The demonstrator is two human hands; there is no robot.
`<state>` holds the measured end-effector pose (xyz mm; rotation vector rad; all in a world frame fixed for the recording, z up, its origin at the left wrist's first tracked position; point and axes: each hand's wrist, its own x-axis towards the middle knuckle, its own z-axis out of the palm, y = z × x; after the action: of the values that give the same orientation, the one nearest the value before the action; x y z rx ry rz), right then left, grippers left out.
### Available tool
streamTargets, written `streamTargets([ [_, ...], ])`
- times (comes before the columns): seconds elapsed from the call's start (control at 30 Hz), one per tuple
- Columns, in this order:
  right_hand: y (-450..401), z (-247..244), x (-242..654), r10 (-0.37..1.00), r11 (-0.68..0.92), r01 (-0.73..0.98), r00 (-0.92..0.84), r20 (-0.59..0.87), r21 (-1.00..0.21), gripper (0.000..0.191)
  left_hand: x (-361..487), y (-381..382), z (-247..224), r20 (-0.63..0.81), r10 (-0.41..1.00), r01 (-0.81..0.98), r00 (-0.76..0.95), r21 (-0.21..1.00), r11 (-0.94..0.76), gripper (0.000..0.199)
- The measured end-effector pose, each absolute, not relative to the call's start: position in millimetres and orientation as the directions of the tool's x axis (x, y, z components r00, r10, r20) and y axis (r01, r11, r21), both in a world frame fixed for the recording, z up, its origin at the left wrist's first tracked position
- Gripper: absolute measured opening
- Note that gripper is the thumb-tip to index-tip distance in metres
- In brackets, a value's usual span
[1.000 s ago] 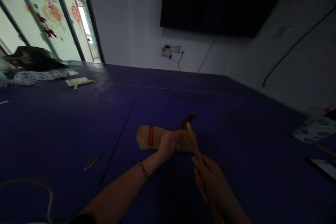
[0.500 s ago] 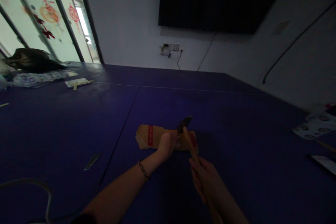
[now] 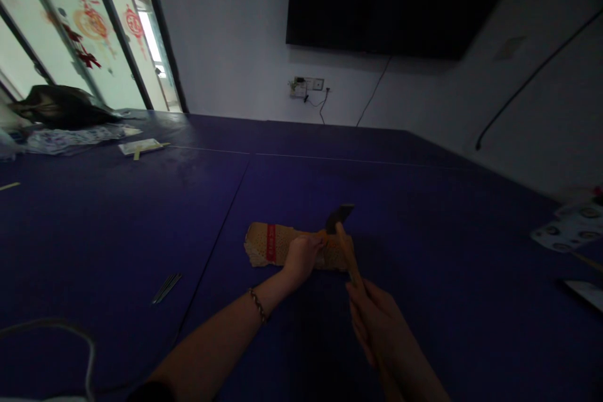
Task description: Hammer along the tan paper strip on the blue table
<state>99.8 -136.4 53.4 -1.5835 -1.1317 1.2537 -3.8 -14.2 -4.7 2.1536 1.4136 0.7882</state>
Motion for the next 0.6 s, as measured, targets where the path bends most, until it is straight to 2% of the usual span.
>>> streamTargets([
  [0.17, -136.7, 52.7, 100.1, 0.955, -0.296, 0.188, 0.066, -0.289, -0.936, 0.031, -4.1, -13.9, -4.7, 0.23, 0.925, 0.698, 0.302, 0.608, -0.379, 0.023],
  [0.4, -137.7, 49.9, 96.3, 0.96, -0.274, 0.143, 0.099, -0.262, -0.951, 0.032, -4.0, -12.1, -7.6, 0.268, 0.908, 0.594, 0.323, 0.689, -0.415, 0.023],
  [0.6, -135.6, 52.3, 93.0, 0.955, -0.292, 0.126, 0.094, -0.282, -0.948, 0.031, -4.5, -13.3, -5.7, 0.257, 0.91, 0.592, 0.325, 0.696, -0.407, 0.022],
])
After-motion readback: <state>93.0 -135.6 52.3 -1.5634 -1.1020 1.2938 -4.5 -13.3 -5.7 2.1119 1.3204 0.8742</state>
